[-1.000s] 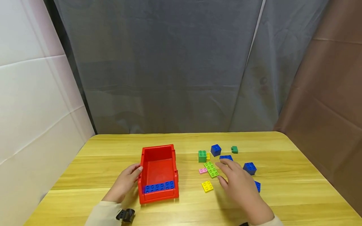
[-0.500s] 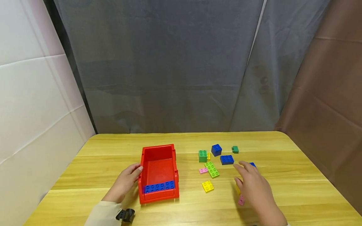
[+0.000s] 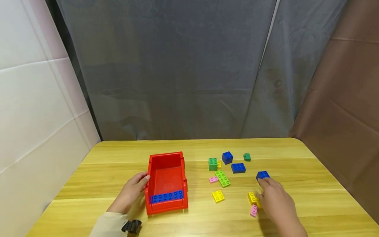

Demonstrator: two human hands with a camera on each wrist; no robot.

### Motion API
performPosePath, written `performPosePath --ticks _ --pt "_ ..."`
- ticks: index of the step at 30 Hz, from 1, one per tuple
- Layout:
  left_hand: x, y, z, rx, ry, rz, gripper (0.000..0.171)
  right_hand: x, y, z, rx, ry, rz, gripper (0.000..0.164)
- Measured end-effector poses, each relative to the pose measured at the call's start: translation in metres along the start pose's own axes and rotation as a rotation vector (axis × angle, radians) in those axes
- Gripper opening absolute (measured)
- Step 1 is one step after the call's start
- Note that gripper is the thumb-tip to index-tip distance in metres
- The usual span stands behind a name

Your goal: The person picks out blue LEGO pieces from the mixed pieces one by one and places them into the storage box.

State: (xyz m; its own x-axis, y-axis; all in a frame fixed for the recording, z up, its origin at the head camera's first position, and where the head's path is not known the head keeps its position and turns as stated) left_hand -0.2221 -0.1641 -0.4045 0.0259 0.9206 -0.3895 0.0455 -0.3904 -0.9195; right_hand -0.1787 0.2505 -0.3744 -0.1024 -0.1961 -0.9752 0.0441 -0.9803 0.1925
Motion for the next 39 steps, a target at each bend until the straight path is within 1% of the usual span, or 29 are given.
performPosePath --ticks 8,15,20,25,30,39 --pt "0.000 0.003 -0.002 -0.016 -0.008 -0.016 0.042 0.008 -0.013 0.003 0.044 0.087 -0.013 0.050" --pt "0.000 0.006 -0.004 -0.005 -0.013 -0.004 0.044 0.016 -0.022 0.004 0.056 0.156 -0.033 0.047" --pt "0.000 0.007 -0.004 -0.019 -0.014 -0.001 0.043 0.022 -0.025 0.007 0.056 0.197 -0.010 0.044" --pt "0.001 0.006 -0.004 -0.008 -0.011 -0.013 0.044 0.026 -0.031 0.010 0.069 0.235 0.019 0.042" --pt "0.000 0.004 -0.002 0.012 -0.017 -0.019 0.042 0.029 -0.036 0.013 0.086 0.246 0.041 0.043" --pt "0.000 -0.001 -0.001 0.018 -0.018 -0.015 0.042 0.029 -0.037 0.014 0.100 0.242 0.064 0.043"
Point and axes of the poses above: each hand's wrist, its own z-axis towards the middle knuckle, its own x-axis out of the palm, y = z × x, the point moved 5 cm from there along z, towards the middle knuckle, and after that the axes turned 1 degree about z, right-handed, at the moved point
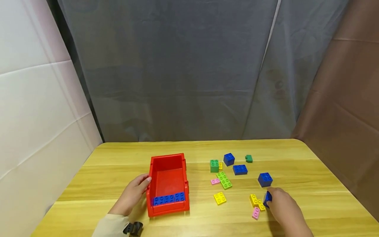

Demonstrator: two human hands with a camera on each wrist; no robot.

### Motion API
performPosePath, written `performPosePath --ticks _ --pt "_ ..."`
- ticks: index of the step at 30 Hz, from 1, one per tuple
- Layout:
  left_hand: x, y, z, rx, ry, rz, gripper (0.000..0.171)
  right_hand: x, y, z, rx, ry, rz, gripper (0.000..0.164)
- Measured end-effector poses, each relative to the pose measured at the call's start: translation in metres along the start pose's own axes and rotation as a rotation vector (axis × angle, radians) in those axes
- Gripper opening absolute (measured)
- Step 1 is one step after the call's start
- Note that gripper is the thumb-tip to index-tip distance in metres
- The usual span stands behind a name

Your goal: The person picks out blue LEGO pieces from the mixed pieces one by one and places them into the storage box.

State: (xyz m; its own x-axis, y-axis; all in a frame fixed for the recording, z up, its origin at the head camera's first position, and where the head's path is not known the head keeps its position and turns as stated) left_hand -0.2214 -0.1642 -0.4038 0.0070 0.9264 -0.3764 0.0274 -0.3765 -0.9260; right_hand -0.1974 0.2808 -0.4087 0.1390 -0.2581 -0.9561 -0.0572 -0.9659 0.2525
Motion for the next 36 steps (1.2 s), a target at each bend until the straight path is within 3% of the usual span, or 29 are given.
performPosePath --ticks 5,12,20,28,36 --pt "0.000 -0.001 0.000 0.001 -0.005 0.001 0.041 -0.007 0.003 -0.005 0.005 -0.017 -0.004 0.042" --pt "0.002 -0.002 0.000 -0.003 -0.001 -0.006 0.042 -0.026 0.024 -0.018 -0.081 -0.151 -0.010 0.047" --pt "0.002 -0.001 -0.001 -0.007 0.006 -0.014 0.042 -0.043 0.075 -0.036 -0.201 -0.278 0.043 0.046" --pt "0.001 0.001 -0.002 -0.016 0.005 -0.012 0.044 -0.050 0.131 -0.046 -0.358 -0.310 0.131 0.047" --pt "0.002 0.000 -0.002 -0.033 0.007 -0.021 0.044 -0.050 0.165 -0.047 -0.461 -0.341 0.158 0.045"
Point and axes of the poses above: each hand's wrist, its own z-axis towards the middle knuckle, its own x-axis out of the palm, y = z × x, the point moved 5 cm from there along z, towards the middle knuckle, and after that the axes turned 1 degree about z, right-handed, at the moved point
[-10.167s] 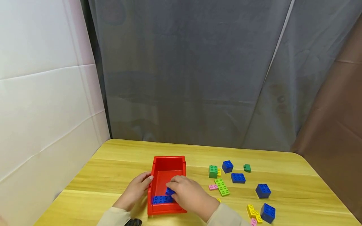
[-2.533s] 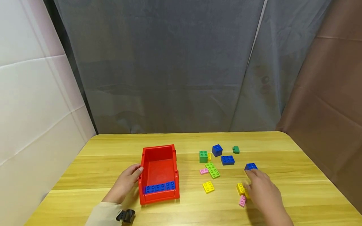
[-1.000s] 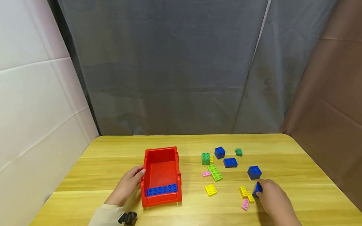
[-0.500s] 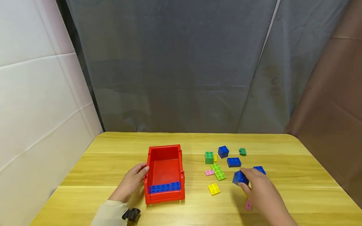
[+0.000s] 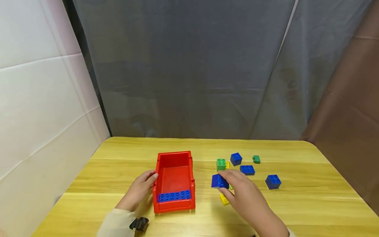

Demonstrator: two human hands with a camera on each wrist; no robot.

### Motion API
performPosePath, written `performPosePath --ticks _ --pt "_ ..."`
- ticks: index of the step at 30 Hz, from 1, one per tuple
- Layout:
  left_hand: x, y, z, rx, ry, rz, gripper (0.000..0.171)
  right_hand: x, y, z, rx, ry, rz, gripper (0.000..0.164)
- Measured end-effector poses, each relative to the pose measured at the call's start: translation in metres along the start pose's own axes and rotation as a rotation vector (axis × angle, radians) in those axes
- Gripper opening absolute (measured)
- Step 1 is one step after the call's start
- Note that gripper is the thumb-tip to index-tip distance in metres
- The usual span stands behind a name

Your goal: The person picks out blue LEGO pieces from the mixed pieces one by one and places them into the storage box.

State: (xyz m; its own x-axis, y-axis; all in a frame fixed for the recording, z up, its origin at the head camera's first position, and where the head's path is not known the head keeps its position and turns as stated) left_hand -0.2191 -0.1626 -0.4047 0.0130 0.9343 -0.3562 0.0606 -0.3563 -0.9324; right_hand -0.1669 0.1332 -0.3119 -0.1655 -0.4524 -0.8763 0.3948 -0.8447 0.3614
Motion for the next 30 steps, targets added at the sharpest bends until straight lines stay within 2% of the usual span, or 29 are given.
performPosePath --ticks 5,10,15,30 --pt "0.002 -0.001 0.000 0.002 -0.002 0.007 0.044 0.005 0.019 0.006 -0.070 -0.012 0.007 0.045" --pt "0.001 -0.002 0.000 0.013 -0.012 0.014 0.041 0.014 0.037 0.014 -0.191 -0.028 0.018 0.045" --pt "0.001 -0.004 -0.001 0.015 -0.010 0.018 0.041 0.030 0.047 0.023 -0.257 0.002 0.041 0.044" --pt "0.001 -0.002 0.000 0.005 -0.012 0.016 0.042 0.061 0.070 0.044 -0.197 0.165 0.113 0.044"
Point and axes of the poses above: each hand's wrist, its own z-axis towards the middle knuckle, its own x-axis out of the palm, y = z × x, the point moved 5 cm from there along z, towards the middle knuckle, and after that the axes turned 1 degree about z, right-handed, at the moved point
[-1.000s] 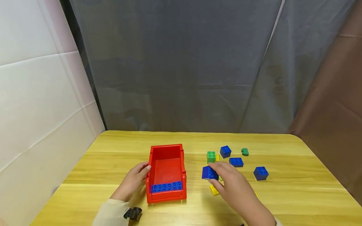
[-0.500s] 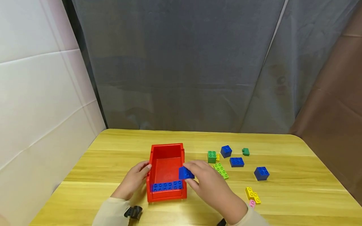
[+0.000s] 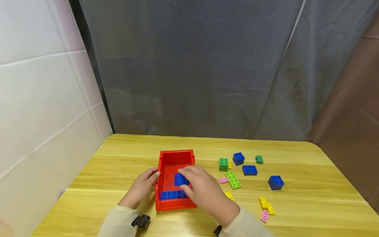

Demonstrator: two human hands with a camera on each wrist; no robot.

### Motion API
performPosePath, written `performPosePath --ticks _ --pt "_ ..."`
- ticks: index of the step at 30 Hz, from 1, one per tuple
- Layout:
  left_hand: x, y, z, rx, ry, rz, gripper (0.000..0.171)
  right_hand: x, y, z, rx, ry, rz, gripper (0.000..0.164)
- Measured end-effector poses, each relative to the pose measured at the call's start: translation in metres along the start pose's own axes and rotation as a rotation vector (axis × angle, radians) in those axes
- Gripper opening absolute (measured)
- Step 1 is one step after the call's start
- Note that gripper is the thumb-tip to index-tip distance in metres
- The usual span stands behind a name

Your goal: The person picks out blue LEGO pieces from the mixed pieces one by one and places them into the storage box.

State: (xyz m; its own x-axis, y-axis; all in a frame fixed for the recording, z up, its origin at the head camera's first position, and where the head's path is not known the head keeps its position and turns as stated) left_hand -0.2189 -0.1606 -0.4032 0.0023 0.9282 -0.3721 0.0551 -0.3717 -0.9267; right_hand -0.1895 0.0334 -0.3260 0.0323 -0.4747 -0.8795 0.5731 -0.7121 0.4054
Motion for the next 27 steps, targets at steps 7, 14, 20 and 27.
performPosePath --ticks 7,14,20,27 --pt "0.000 0.001 0.000 -0.002 0.002 -0.004 0.042 0.020 0.009 0.016 0.014 0.081 -0.027 0.047" --pt "0.000 -0.001 -0.001 0.002 0.004 0.004 0.041 0.030 0.008 0.022 0.005 0.078 -0.025 0.047" --pt "0.001 -0.001 0.000 0.003 0.010 0.002 0.040 0.036 0.007 0.025 0.012 0.081 -0.031 0.047" --pt "0.000 -0.001 0.000 0.001 0.005 0.011 0.041 0.045 0.006 0.031 0.024 0.103 -0.033 0.048"
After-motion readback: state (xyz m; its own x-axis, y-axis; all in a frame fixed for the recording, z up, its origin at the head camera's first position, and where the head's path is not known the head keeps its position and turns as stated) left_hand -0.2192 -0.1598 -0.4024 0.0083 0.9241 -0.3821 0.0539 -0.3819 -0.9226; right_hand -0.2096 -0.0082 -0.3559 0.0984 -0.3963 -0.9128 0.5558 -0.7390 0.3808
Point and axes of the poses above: each hand's wrist, its own z-axis towards the middle knuckle, its own x-axis out of the palm, y = z × x, the point moved 5 cm from there along z, towards the middle knuckle, and after that the axes turned 1 degree about z, right-handed, at the moved point
